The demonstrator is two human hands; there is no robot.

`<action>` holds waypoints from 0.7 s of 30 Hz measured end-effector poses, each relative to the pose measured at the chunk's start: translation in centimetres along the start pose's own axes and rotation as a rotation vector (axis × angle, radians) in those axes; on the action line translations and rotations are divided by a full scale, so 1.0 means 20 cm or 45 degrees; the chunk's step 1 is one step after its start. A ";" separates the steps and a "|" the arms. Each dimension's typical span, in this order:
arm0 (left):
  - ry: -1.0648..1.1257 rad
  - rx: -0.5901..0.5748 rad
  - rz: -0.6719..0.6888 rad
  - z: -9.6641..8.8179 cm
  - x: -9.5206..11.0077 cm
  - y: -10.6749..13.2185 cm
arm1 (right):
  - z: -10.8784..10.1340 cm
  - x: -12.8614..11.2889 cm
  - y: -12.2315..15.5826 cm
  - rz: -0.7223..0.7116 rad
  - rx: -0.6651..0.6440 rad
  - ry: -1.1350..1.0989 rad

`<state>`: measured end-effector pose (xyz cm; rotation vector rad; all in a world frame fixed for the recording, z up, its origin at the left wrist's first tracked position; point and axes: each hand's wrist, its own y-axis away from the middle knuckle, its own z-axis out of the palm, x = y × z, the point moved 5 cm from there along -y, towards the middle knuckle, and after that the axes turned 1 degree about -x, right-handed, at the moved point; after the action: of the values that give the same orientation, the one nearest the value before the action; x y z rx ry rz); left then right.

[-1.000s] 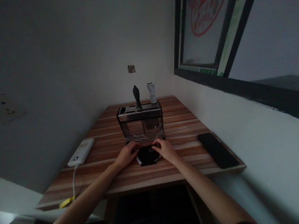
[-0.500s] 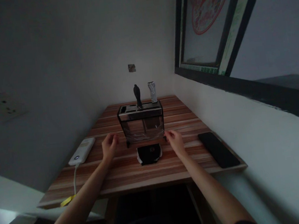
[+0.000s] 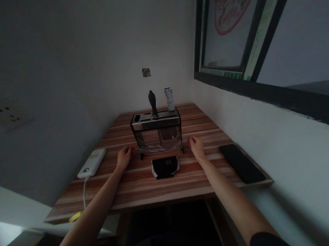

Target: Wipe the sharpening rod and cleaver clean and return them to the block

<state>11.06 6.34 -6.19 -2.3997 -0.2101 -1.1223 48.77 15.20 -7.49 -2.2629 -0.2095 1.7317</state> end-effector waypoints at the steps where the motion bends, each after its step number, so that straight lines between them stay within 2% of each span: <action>1: -0.006 -0.014 0.000 0.00 0.00 0.00 | 0.00 0.00 0.00 -0.006 0.003 0.001; 8: -0.043 -0.064 0.011 0.02 0.01 0.01 | 0.00 -0.01 -0.01 -0.034 0.001 -0.001; 15: -0.045 -0.047 0.017 0.01 0.05 0.02 | 0.00 -0.01 -0.01 -0.033 0.009 -0.018; 18: -0.018 -0.013 0.035 0.00 0.08 0.03 | 0.00 -0.01 0.00 -0.040 0.025 -0.028; 21: 0.031 0.090 0.072 -0.06 0.14 0.03 | -0.02 -0.04 0.02 -0.062 0.050 -0.042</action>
<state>12.24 4.97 -3.68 -2.3141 -0.1700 -1.0995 48.92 14.61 -6.81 -2.1844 -0.2333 1.7344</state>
